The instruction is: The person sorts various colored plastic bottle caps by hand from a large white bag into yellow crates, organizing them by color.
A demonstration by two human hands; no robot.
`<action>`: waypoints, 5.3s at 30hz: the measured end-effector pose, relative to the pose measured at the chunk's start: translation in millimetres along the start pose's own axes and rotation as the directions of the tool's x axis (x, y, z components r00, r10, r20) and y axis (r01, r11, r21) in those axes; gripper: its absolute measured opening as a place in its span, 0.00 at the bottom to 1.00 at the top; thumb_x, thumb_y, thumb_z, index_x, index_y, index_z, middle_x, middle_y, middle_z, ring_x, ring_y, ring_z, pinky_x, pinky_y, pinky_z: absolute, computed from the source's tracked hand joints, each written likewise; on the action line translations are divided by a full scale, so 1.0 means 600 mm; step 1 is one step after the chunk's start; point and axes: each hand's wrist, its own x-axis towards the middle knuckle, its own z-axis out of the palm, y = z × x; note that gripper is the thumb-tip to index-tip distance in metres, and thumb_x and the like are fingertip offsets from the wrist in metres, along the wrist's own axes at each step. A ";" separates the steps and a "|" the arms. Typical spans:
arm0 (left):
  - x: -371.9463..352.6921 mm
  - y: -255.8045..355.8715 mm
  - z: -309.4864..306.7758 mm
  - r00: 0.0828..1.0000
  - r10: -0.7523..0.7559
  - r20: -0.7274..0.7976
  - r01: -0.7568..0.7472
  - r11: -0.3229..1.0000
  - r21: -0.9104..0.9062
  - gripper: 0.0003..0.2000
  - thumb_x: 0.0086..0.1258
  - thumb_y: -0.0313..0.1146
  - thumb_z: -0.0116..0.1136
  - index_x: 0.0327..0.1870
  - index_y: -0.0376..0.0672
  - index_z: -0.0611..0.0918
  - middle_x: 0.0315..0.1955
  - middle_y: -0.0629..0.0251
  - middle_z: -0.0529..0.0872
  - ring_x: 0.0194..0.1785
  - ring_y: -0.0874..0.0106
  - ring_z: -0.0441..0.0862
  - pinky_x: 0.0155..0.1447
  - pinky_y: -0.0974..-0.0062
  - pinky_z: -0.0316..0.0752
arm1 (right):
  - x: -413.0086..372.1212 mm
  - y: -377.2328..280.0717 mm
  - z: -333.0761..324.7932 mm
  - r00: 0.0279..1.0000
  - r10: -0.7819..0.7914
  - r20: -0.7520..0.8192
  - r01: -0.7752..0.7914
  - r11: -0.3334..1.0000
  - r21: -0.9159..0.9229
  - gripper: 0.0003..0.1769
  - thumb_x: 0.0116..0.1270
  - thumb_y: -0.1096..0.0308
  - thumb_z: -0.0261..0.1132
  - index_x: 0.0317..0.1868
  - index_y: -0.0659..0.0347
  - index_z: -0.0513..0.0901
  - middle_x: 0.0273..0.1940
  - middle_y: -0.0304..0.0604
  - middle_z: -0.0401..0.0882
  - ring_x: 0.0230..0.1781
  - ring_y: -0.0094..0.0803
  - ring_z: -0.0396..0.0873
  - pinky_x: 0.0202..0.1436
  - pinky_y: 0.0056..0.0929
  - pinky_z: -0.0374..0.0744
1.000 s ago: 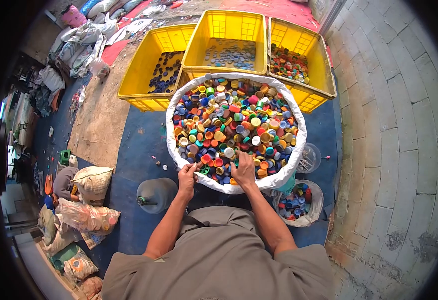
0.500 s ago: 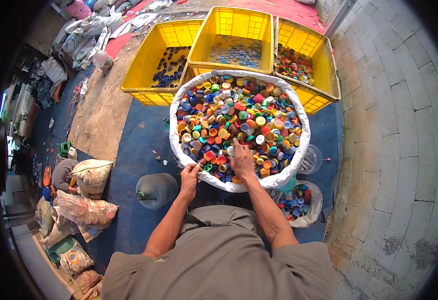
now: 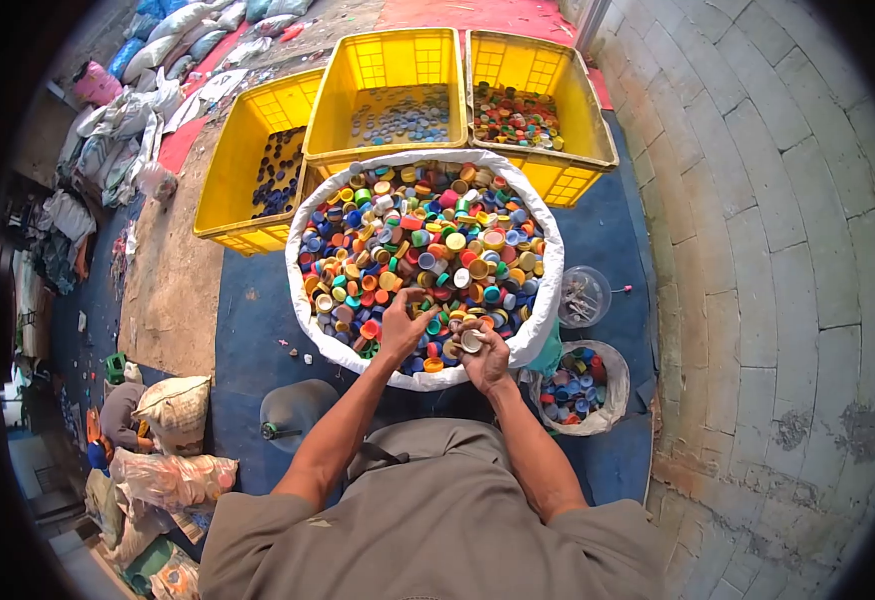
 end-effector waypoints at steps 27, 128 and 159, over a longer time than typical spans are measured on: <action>0.089 0.025 0.048 0.973 0.038 0.226 -0.029 0.999 -0.043 0.23 0.61 0.36 0.64 0.56 0.37 0.75 0.35 0.56 0.86 0.37 0.68 0.84 0.42 0.71 0.78 | -0.065 -0.043 -0.054 0.974 -0.101 -0.201 0.074 0.988 -0.136 0.11 0.66 0.58 0.59 0.31 0.56 0.74 0.33 0.41 0.78 0.36 0.33 0.76 0.40 0.34 0.75; 0.103 -0.021 0.062 0.761 -0.184 0.623 0.592 -0.196 -0.782 0.17 0.69 0.43 0.50 0.46 0.36 0.74 0.34 0.59 0.79 0.38 0.68 0.76 0.42 0.70 0.71 | 0.073 -0.079 0.100 0.886 -0.098 -0.453 0.200 0.962 0.183 0.16 0.42 0.76 0.49 0.36 0.73 0.70 0.47 0.57 0.72 0.59 0.56 0.68 0.73 0.62 0.55; -0.096 -0.061 -0.124 0.627 -0.769 0.127 0.413 0.189 -0.891 0.15 0.71 0.46 0.54 0.24 0.52 0.74 0.23 0.76 0.76 0.25 0.80 0.69 0.32 0.78 0.67 | 0.047 0.045 0.016 0.911 -0.413 0.007 0.116 0.239 -0.964 0.15 0.59 0.72 0.68 0.45 0.66 0.79 0.36 0.42 0.82 0.35 0.25 0.81 0.42 0.23 0.80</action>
